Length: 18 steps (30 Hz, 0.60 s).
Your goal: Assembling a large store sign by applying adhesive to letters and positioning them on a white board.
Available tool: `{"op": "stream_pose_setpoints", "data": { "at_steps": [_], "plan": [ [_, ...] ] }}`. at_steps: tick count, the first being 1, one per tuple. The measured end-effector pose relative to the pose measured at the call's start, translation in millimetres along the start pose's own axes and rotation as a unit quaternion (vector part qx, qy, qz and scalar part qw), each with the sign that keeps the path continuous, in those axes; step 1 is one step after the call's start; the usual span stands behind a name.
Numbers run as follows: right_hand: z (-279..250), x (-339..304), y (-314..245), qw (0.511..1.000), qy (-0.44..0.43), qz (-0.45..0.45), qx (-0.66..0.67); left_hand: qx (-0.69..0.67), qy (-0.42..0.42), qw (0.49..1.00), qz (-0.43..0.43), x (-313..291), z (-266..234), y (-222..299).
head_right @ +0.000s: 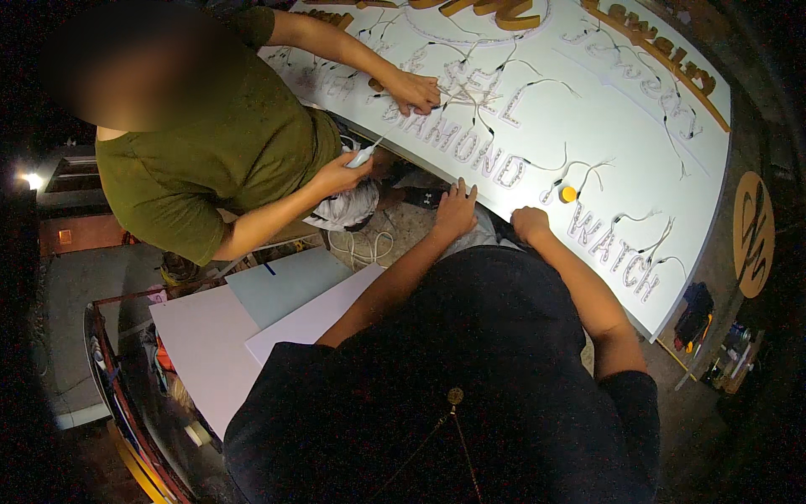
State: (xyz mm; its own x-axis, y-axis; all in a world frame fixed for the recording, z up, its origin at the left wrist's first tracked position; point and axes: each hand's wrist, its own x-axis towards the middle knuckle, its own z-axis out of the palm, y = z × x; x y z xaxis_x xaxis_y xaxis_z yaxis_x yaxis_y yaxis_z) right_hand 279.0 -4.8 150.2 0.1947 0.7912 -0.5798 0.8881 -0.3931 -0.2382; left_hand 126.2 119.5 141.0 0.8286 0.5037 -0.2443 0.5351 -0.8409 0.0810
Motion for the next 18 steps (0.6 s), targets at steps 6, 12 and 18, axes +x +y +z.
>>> {"op": "stream_pose_setpoints", "data": {
  "at_steps": [6,12,18],
  "plan": [
    [0.4,1.0,0.1,1.0,-0.006,0.007,-0.001,0.002,-0.002,1.0,0.004,-0.6,-3.4,0.3],
    [-1.4,-1.2,-0.9,1.0,0.0,0.008,0.008,0.006,-0.004,1.0,0.005,-0.1,-2.9,-0.6],
    [-3.1,-0.6,-1.5,1.0,-0.011,0.005,0.003,0.002,-0.008,1.0,0.007,0.7,-1.5,-2.1]
  ]
}}
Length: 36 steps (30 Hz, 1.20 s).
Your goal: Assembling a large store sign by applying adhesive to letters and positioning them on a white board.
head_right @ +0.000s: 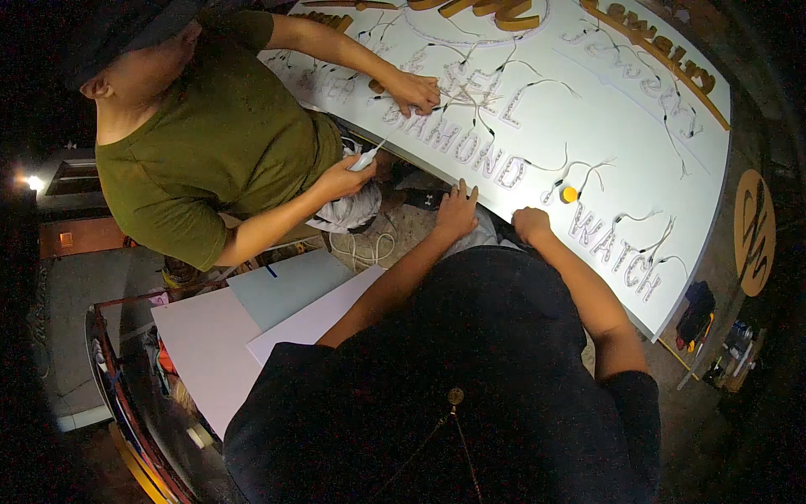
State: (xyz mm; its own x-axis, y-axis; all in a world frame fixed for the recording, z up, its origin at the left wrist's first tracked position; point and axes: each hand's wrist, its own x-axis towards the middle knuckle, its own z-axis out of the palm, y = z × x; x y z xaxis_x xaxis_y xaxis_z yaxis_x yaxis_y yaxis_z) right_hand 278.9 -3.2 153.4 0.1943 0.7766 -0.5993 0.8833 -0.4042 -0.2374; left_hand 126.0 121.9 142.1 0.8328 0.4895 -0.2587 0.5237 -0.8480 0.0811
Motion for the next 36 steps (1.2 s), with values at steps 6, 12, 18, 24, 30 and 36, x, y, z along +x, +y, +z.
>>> {"op": "stream_pose_setpoints", "data": {
  "at_steps": [6,12,18,24,30,36],
  "plan": [
    [5.3,4.2,1.9,1.0,0.003,0.005,-0.003,-0.011,-0.021,1.0,0.0,-0.3,-4.4,1.2],
    [10.7,6.8,3.2,1.0,0.026,-0.001,0.004,-0.027,-0.047,0.999,-0.007,-1.0,-8.0,1.2],
    [7.8,5.8,2.0,1.0,0.01,-0.003,-0.008,-0.007,-0.009,1.0,-0.004,-1.9,-3.9,1.6],
    [7.0,8.0,5.8,1.0,-0.015,0.004,0.006,-0.021,0.007,1.0,-0.009,0.0,3.2,1.9],
    [-34.6,29.8,9.5,0.969,0.169,-0.047,0.176,-0.002,0.007,1.0,0.002,-2.5,0.3,-0.5],
    [-74.8,71.8,28.8,0.932,0.33,-0.006,0.147,-0.025,0.021,0.999,0.001,-4.5,-6.2,4.2]
  ]
}}
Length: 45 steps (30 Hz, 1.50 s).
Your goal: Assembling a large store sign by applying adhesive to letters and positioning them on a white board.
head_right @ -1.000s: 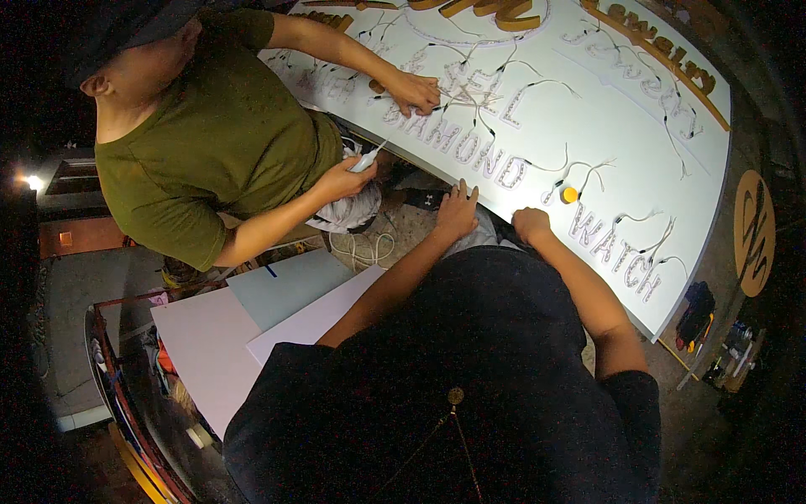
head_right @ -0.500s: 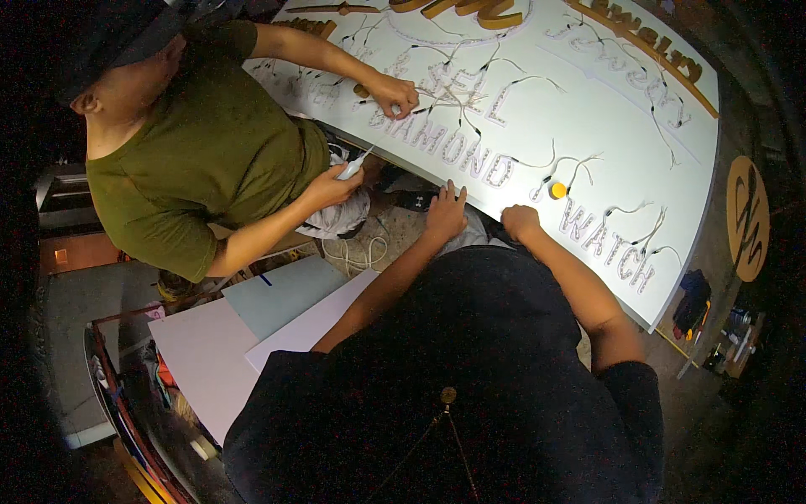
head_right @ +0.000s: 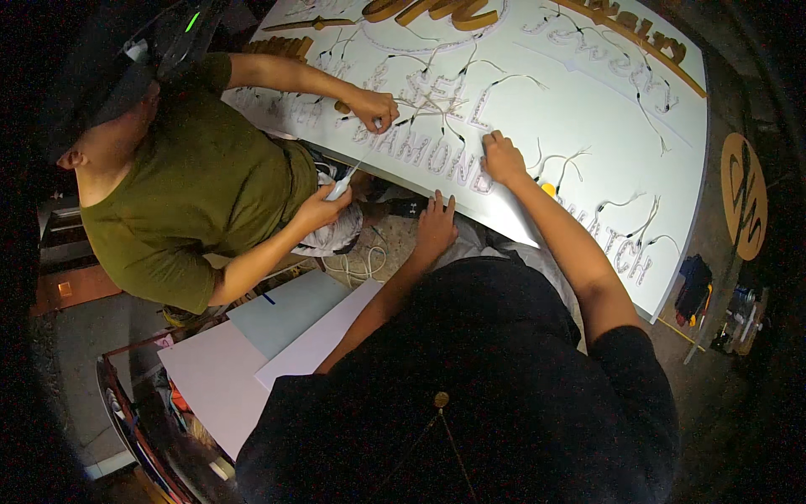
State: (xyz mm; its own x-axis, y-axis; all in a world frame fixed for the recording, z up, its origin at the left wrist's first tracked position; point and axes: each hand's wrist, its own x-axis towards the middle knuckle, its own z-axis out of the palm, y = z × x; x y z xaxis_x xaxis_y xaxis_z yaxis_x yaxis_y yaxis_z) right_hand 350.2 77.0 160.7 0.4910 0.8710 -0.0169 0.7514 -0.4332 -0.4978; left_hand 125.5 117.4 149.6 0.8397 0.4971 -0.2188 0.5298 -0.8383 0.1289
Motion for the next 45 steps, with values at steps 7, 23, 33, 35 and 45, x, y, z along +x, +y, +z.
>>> {"op": "stream_pose_setpoints", "data": {
  "at_steps": [7,23,33,35,45],
  "plan": [
    [22.6,25.8,12.5,0.989,-0.045,-0.016,-0.143,-0.015,-0.014,1.0,-0.013,-0.4,0.3,-0.9],
    [19.0,35.8,35.6,0.979,-0.043,-0.076,-0.184,0.004,0.002,0.999,0.043,10.0,0.4,-5.3],
    [-90.1,-42.6,119.6,0.981,0.16,0.053,0.098,0.01,-0.043,0.998,0.038,10.6,-10.6,-3.3],
    [-89.6,-89.9,134.8,0.97,0.155,0.078,0.17,0.01,-0.047,0.998,0.044,11.1,-10.1,-1.8],
    [-64.2,-151.6,53.7,0.967,0.138,0.154,0.147,0.046,-0.065,0.994,0.071,19.3,-16.1,-7.8]
  ]
}}
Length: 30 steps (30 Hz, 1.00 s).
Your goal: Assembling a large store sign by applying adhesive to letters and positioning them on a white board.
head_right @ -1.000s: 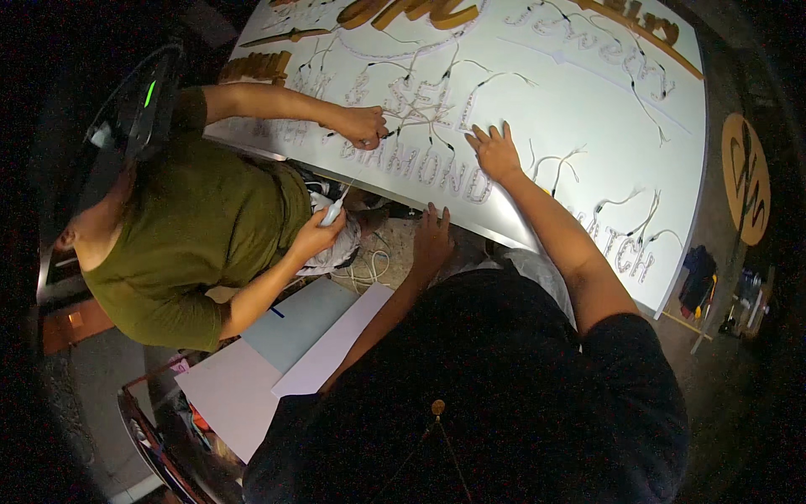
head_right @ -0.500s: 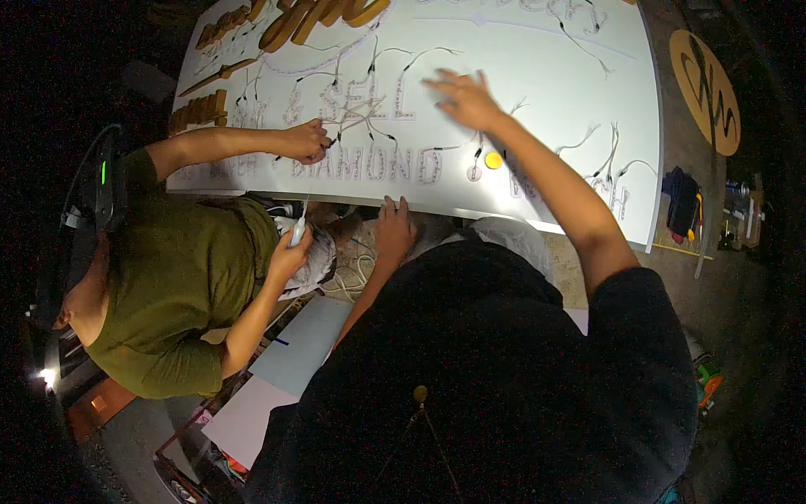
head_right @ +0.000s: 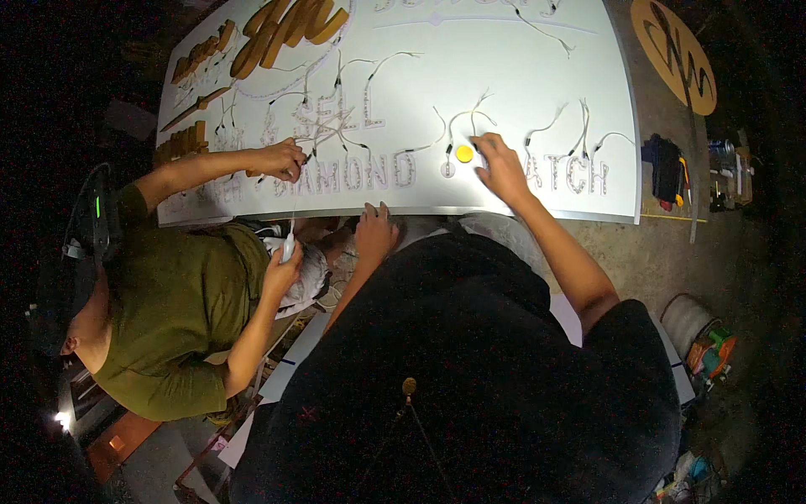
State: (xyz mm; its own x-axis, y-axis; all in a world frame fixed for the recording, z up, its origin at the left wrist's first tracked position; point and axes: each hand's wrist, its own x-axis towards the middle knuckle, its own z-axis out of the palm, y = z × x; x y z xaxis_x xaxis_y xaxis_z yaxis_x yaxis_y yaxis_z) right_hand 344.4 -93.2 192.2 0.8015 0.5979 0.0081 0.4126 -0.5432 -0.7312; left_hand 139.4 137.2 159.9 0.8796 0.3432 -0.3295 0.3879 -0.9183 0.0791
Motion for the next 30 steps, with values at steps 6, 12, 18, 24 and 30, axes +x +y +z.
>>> {"op": "stream_pose_setpoints", "data": {
  "at_steps": [6,12,18,24,30],
  "plan": [
    [27.9,16.6,11.0,0.998,-0.016,-0.032,-0.058,0.016,-0.028,0.999,0.012,5.1,1.3,0.0],
    [53.2,20.5,18.5,0.998,0.027,-0.042,-0.041,0.014,-0.018,1.0,0.0,1.3,-0.8,1.5],
    [61.2,23.9,12.6,0.999,0.047,-0.007,0.003,0.022,-0.021,1.0,-0.003,2.8,-1.2,2.1],
    [54.8,19.4,8.0,0.999,0.038,0.022,0.01,0.043,-0.026,0.999,-0.005,7.0,1.7,7.1],
    [13.6,-15.4,5.2,0.992,0.105,0.048,-0.06,0.052,-0.03,0.998,0.011,3.6,3.3,1.4]
  ]
}}
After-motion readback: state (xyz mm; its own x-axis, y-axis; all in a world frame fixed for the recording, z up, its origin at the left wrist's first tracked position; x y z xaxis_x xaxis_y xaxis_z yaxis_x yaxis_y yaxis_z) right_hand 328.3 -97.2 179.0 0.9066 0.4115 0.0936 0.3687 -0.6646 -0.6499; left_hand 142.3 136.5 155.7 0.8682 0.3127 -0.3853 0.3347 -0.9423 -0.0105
